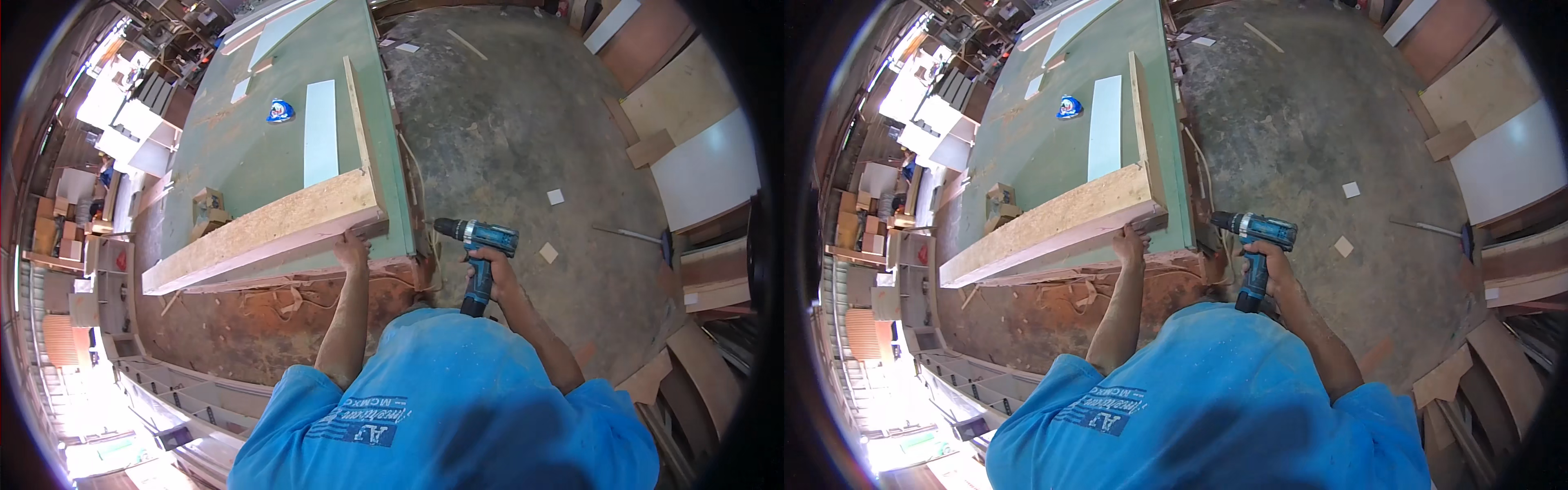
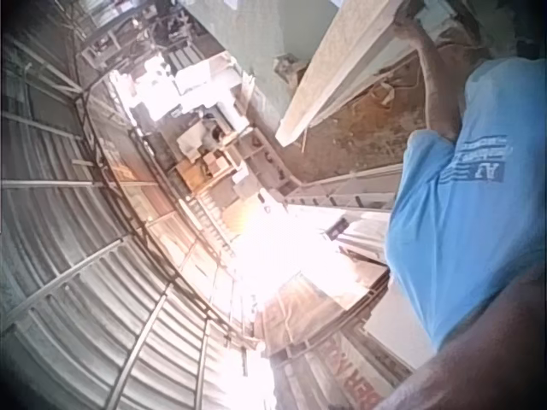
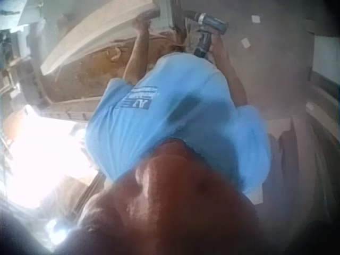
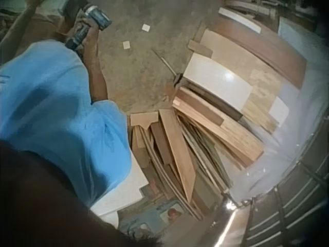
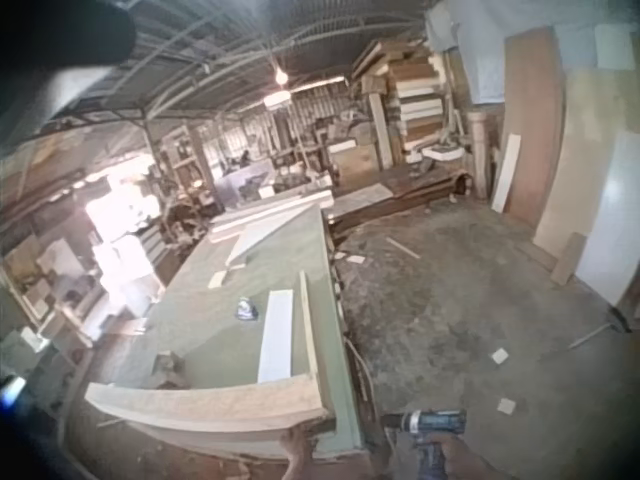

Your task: The person aligns several pieces of wood together and secures them using a power drill and screws.

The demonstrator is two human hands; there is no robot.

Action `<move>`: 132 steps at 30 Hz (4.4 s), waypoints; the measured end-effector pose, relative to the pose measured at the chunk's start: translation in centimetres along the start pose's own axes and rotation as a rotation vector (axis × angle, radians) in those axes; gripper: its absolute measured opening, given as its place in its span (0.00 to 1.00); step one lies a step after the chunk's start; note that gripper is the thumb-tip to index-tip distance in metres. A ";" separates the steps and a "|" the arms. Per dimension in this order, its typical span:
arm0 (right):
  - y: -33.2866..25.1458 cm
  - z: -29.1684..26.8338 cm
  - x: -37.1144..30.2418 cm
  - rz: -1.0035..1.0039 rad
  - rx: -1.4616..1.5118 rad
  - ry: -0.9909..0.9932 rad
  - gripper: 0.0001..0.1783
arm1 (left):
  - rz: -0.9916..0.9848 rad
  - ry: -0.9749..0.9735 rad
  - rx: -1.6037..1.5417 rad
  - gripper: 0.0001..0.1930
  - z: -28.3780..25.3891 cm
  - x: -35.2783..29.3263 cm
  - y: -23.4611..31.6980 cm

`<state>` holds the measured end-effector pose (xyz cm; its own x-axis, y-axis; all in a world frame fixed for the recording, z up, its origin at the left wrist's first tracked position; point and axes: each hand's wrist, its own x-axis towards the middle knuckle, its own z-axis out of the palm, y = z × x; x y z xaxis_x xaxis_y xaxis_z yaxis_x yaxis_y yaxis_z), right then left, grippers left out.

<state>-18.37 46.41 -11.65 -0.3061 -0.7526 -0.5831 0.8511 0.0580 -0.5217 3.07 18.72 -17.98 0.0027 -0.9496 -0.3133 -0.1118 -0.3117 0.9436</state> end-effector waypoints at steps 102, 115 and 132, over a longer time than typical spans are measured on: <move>-23.6 31.7 17.6 0.072 -1.304 -1.039 0.28 | 0.150 0.949 0.125 0.20 15.3 -8.1 4.4; -23.2 33.3 21.3 0.107 -1.250 -1.051 0.23 | 0.113 0.903 0.140 0.23 15.1 -8.8 4.9; -7.4 43.9 44.5 -1.364 -2.366 -1.416 0.37 | -0.101 0.865 -0.006 0.22 14.9 -6.8 1.7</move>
<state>-19.56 -16.26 -6.39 0.8246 -0.5654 -0.0184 -0.5616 -0.8221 0.0932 -11.93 25.11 -15.83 0.7667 -0.6078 -0.2067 -0.0653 -0.3941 0.9167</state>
